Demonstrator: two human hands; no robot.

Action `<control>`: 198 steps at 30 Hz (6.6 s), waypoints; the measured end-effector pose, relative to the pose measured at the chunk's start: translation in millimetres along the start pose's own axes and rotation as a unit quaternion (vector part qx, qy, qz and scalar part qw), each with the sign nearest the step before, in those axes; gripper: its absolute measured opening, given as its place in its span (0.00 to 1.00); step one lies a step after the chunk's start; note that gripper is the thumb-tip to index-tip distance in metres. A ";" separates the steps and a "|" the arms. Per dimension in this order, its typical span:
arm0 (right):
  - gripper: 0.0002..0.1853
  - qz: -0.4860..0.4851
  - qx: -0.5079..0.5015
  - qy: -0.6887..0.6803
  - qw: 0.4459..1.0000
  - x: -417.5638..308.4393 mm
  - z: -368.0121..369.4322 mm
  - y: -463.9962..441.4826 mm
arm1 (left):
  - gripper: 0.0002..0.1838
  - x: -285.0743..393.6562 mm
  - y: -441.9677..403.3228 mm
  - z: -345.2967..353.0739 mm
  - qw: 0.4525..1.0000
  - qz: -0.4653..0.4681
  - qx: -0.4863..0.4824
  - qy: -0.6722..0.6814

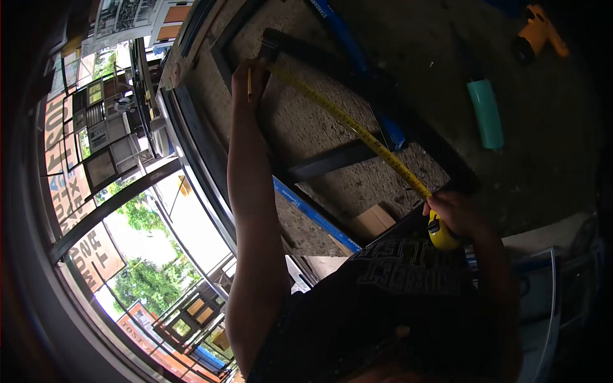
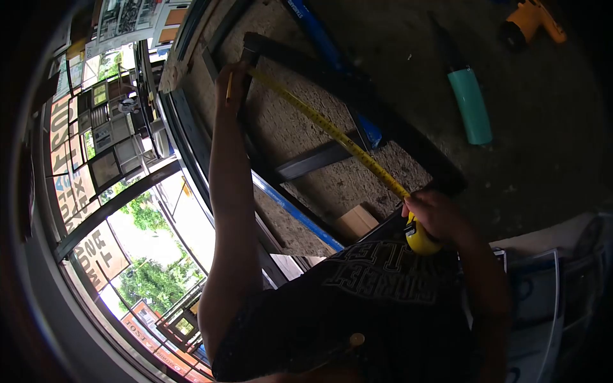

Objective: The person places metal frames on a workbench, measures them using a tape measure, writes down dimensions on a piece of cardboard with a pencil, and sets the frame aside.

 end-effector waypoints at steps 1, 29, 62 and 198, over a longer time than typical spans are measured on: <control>0.20 0.003 -0.005 -0.003 1.000 0.6 0.3 -0.3 | 0.14 3.9 -1.0 0.0 1.000 0.021 0.004 0.005; 0.27 0.060 0.007 0.112 0.992 63.2 -17.7 53.1 | 0.11 -9.2 -7.9 9.8 1.000 -0.007 -0.011 -0.006; 0.27 0.059 -0.119 -0.022 0.991 70.0 -5.5 48.3 | 0.15 -25.7 -0.3 7.9 0.998 -0.013 -0.016 0.060; 0.41 -0.244 0.408 0.552 0.685 4.0 235.6 -7.9 | 0.05 79.5 491.7 41.2 0.996 0.022 0.085 0.011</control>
Point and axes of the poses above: each hand's wrist, its own y-axis away from the middle knuckle, its own z-axis out of the palm, x = y × z, the point moved 10 cm from there along -y, towards the middle knuckle, and after that the axes turned 10 degrees about y, right-handed, at the moved point
